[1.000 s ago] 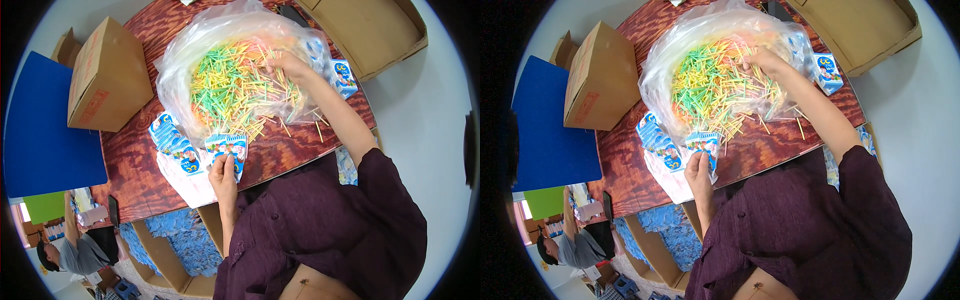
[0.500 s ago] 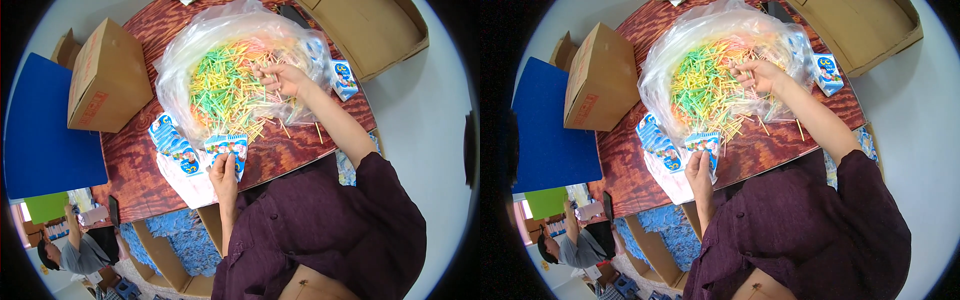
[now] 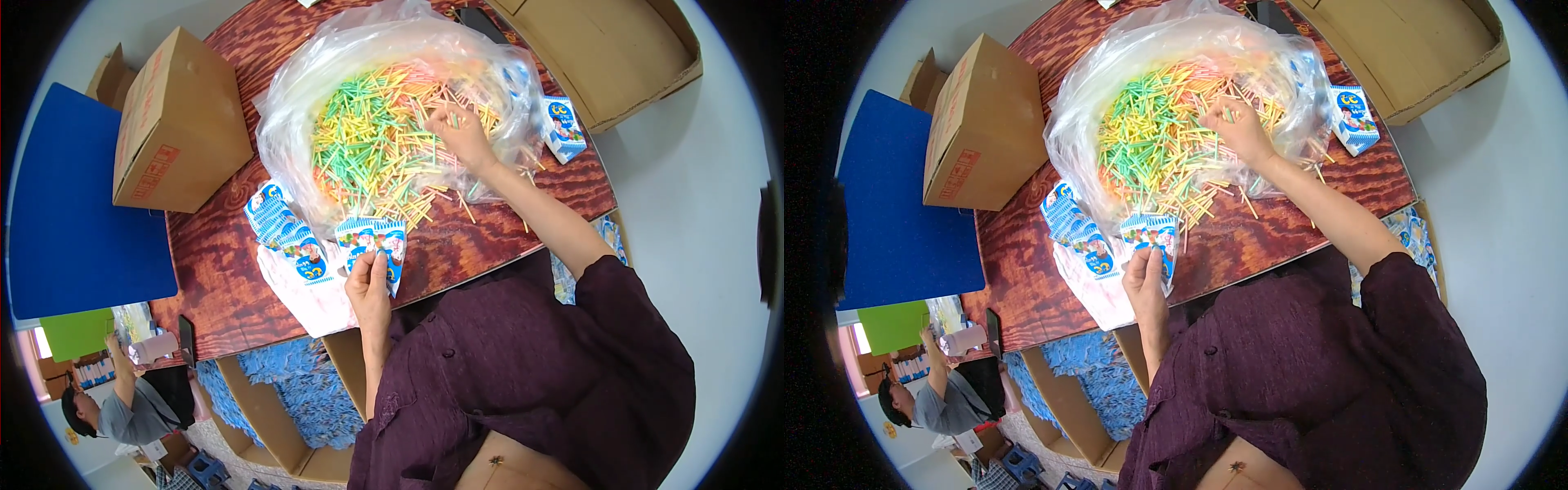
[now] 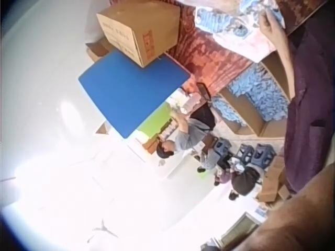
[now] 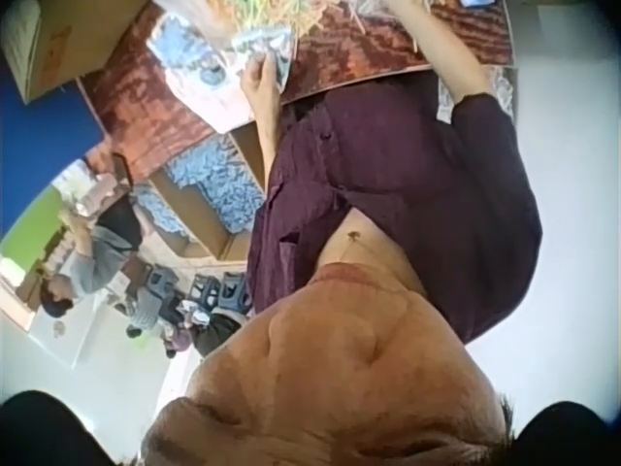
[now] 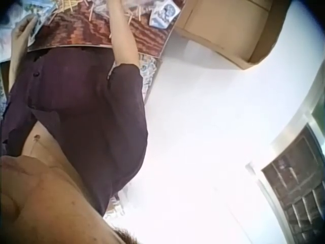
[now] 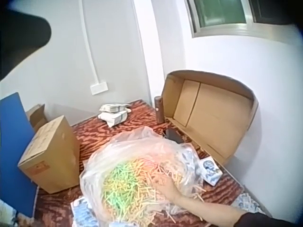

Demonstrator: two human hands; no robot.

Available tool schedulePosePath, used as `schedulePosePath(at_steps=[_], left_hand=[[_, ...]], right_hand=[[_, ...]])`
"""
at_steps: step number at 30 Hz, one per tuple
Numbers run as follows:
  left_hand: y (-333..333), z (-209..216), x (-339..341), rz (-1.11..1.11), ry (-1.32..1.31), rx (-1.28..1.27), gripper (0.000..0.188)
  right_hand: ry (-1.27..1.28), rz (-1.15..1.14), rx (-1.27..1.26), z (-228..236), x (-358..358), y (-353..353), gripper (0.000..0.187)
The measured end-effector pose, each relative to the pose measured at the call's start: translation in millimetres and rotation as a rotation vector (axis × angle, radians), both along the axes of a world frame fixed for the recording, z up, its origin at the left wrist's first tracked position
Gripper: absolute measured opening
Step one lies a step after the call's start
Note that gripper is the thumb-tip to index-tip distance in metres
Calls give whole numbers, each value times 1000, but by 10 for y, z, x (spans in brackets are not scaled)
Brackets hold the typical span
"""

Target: Sort colorful plastic strips and pack them into small blue packets.

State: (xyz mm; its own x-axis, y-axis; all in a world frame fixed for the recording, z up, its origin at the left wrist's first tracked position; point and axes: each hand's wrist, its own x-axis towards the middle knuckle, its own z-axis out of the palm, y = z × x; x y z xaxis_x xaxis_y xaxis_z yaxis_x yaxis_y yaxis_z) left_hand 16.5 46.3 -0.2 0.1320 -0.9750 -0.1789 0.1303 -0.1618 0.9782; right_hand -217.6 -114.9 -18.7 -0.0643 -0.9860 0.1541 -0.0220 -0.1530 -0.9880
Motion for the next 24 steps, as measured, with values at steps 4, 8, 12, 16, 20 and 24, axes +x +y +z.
schedulePosePath(at_steps=[4, 8, 12, 16, 20, 24], left_hand=[[-2, 17, -32, 4, 16, -6, 10], [6, 13, -41, -13, 35, 4, 10], [9, 11, -34, -14, 9, 14, 10], [36, 1, 6, -15, -11, 15, 11], [36, 19, -22, 2, 15, 5, 10], [35, -8, -20, -17, 17, -8, 10]], right_hand=[[19, 78, 109, -184, 19, 202, 11], [123, 57, -86, -188, 128, 273, 11], [-142, 30, 3, -101, 78, 153, 14], [-457, 48, 158, 92, -164, -117, 19], [-652, 180, 274, 166, -257, -200, 15], [-137, 141, 10, 90, -201, -165, 13]])
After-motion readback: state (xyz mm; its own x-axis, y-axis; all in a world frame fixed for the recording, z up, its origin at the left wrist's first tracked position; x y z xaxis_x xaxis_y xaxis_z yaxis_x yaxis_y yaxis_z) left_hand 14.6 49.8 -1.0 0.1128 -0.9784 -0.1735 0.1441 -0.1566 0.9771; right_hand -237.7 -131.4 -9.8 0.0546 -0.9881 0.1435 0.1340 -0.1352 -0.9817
